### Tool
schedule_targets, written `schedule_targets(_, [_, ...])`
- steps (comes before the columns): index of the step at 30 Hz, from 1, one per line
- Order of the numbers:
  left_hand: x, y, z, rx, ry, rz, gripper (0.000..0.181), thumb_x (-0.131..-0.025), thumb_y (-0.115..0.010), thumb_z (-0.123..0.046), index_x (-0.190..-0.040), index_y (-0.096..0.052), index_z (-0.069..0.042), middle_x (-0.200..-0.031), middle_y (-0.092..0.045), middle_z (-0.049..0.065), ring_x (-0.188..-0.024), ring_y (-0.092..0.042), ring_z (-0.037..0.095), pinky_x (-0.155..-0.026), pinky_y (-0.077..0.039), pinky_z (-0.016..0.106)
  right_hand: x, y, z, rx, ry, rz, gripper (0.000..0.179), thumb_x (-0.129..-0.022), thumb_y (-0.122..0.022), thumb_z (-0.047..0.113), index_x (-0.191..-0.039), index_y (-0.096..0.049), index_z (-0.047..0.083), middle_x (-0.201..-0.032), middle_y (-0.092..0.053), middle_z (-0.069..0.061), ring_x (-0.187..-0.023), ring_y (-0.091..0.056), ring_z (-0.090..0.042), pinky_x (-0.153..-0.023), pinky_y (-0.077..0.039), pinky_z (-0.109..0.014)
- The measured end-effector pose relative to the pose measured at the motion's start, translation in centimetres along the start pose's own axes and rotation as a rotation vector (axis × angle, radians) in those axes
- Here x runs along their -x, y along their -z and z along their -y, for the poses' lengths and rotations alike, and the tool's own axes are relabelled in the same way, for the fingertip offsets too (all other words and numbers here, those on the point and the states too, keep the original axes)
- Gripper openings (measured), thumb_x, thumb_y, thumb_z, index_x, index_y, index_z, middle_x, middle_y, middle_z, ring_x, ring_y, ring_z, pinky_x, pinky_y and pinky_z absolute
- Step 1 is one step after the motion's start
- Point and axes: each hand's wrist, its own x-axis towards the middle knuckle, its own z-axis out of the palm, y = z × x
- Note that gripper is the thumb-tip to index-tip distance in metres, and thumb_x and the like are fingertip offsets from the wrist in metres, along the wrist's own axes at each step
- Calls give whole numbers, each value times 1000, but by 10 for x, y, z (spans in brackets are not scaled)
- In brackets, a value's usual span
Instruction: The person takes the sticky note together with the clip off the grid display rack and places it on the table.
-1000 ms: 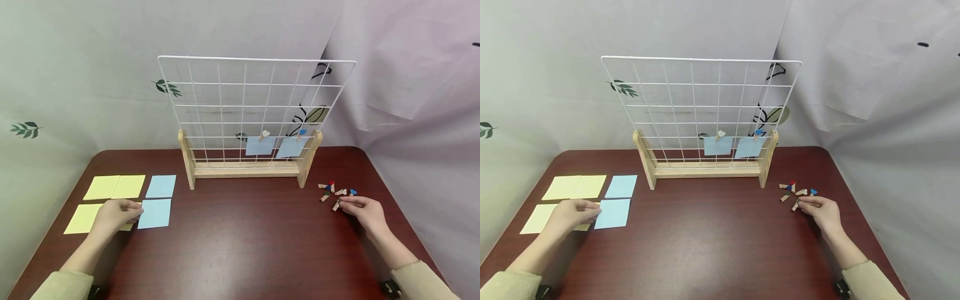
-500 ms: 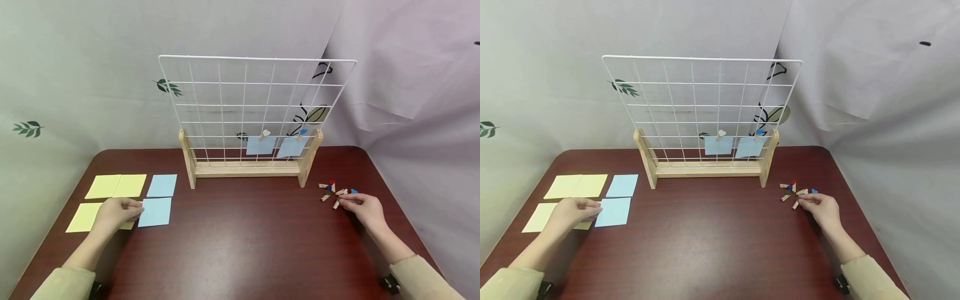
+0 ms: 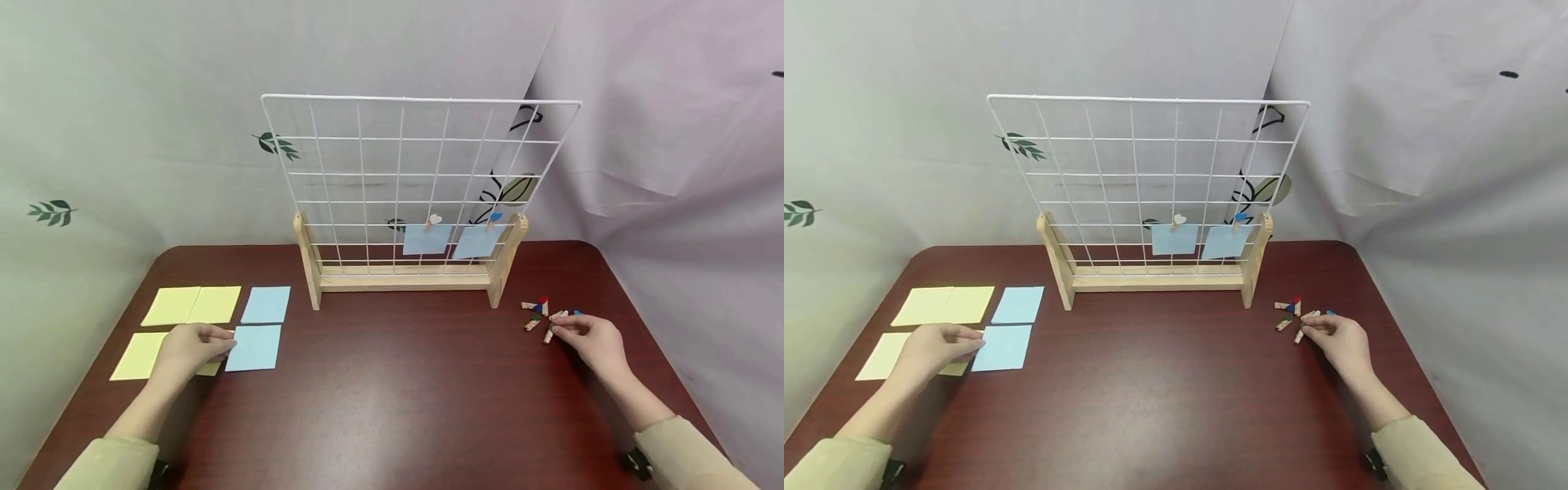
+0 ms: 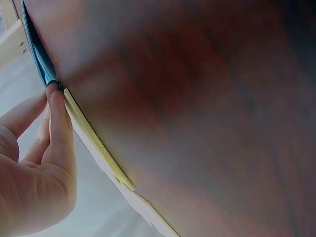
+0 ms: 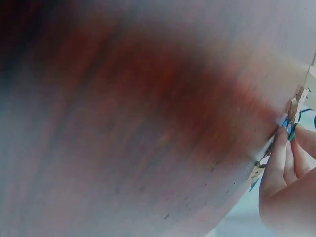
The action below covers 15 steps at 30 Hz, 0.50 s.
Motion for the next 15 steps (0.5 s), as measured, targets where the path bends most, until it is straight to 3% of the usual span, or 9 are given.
schedule_targets(9, [1,-1,-1,-5,11,-8,34,-95,-79,-20,-111,-77,10,-91,-81,21,-75,-81,22,-68,-59,31,1,1,-2,-21,-23,22,27,-93,-82,17,-109,-80,-5,-90,-82,-18,-73,-47,26,-67,-42,-10])
schedule_targets(15, [4,1,0,-52,8,-31,33,-94,-79,-22,-109,-79,7,-88,-82,17,-73,-74,12,-68,-51,29,-1,0,-1,-18,23,4,23,-93,-82,15,-106,-81,-5,-89,-82,-19,-72,-49,24,-66,-43,-11])
